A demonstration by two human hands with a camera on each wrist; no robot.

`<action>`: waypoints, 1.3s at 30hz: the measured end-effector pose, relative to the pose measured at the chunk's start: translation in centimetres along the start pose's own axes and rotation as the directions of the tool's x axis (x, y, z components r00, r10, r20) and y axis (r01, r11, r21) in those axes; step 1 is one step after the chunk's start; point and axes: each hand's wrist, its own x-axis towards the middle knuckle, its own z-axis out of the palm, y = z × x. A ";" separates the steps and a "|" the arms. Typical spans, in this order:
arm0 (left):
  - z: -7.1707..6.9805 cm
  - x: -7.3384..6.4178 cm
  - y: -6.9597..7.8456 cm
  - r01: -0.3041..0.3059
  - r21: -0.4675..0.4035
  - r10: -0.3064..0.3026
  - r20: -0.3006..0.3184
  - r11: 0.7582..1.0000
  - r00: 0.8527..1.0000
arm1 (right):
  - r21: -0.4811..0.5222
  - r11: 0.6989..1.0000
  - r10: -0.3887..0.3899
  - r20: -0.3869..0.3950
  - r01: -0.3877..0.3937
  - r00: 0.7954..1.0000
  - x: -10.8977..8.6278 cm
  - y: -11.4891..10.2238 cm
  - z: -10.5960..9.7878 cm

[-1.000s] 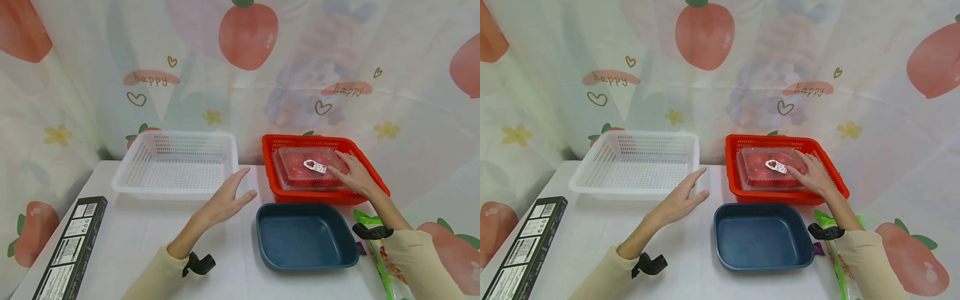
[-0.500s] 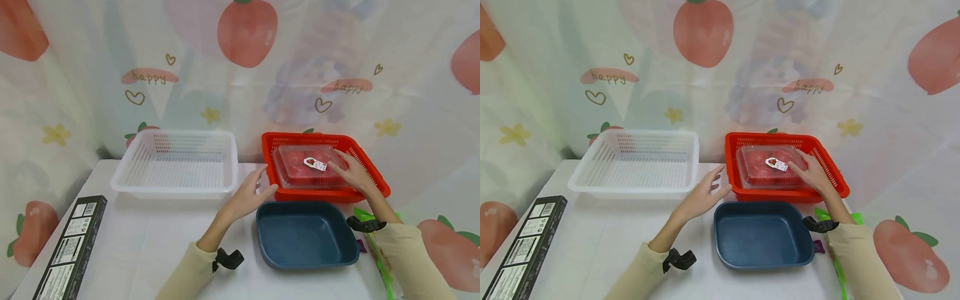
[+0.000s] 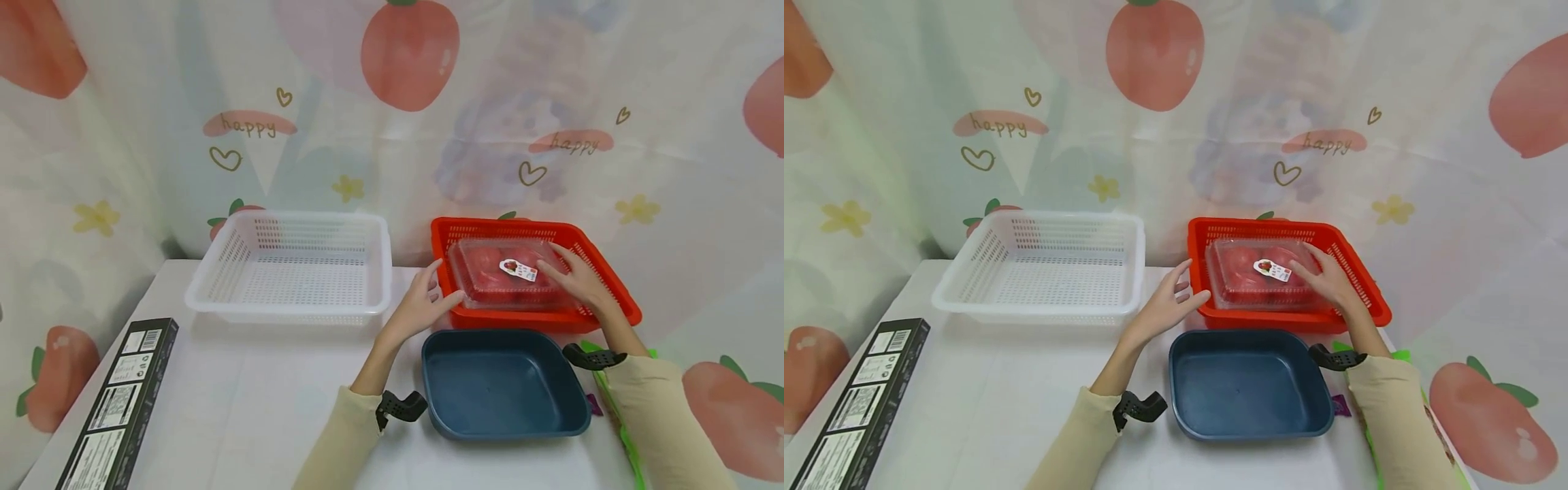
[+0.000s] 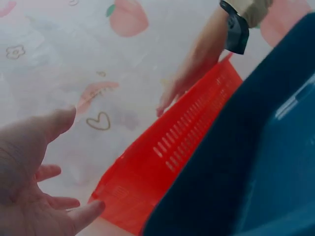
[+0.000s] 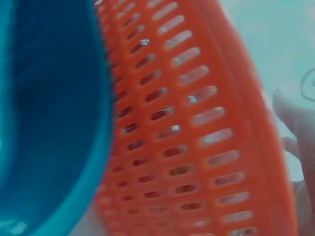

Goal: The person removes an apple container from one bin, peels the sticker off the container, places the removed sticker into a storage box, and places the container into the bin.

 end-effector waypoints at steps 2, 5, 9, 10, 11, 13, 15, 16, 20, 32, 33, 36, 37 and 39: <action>0.2 0.2 -0.1 0.021 -0.025 -0.021 0.010 0.999 1.000 | 0.026 0.999 0.028 0.011 -0.028 1.000 -0.2 0.2 -0.4; 0.5 0.2 -0.4 0.046 -0.050 -0.045 0.032 0.998 0.998 | 0.068 0.996 0.057 0.030 -0.059 0.998 -0.2 0.4 -0.8; 0.7 0.4 -0.8 0.035 -0.080 -0.031 0.058 0.996 0.998 | 0.109 0.991 0.066 0.077 -0.074 0.995 -0.1 0.8 -0.8; 0.7 0.4 -1.0 0.029 -0.082 -0.024 0.060 0.996 0.998 | 0.121 0.990 0.067 0.091 -0.078 0.994 -0.1 0.9 -0.6; 0.8 0.5 -1.1 0.024 -0.085 -0.018 0.064 0.996 0.998 | 0.126 0.988 0.071 0.101 -0.084 0.992 0.0 1.0 -0.5; 0.8 0.5 -1.3 0.010 -0.079 -0.005 0.066 0.997 0.998 | 0.143 0.985 0.082 0.118 -0.098 0.990 0.1 1.2 -0.2; 0.9 0.6 -1.6 0.005 -0.073 0.000 0.071 0.997 0.997 | 0.137 0.985 0.092 0.122 -0.109 0.988 0.2 1.3 0.0; 1.0 0.6 -1.7 0.007 -0.075 -0.001 0.075 0.997 0.997 | 0.128 0.985 0.100 0.119 -0.115 0.988 0.2 1.4 0.0; 1.2 0.7 -1.9 0.019 -0.078 -0.013 0.081 0.997 0.997 | 0.111 0.986 0.115 0.117 -0.128 0.986 0.2 1.4 0.0; 1.5 0.6 -2.3 0.067 -0.127 -0.057 0.081 0.990 0.995 | 0.100 0.982 0.143 0.149 -0.159 0.978 -0.2 1.4 0.4; 1.6 0.6 -2.3 0.066 -0.131 -0.055 0.085 0.989 0.995 | 0.103 0.981 0.150 0.154 -0.167 0.977 -0.3 1.4 0.4; 1.6 0.7 -2.4 0.062 -0.130 -0.051 0.089 0.990 0.995 | 0.118 0.978 0.155 0.157 -0.175 0.975 -0.3 1.5 0.4; 1.6 0.7 -2.4 0.064 -0.129 -0.053 0.088 0.990 0.995 | 0.123 0.977 0.155 0.157 -0.175 0.975 -0.3 1.5 0.3; 1.6 0.8 -2.3 0.071 -0.128 -0.060 0.087 0.989 0.994 | 0.133 0.974 0.159 0.160 -0.181 0.974 -0.2 1.5 0.2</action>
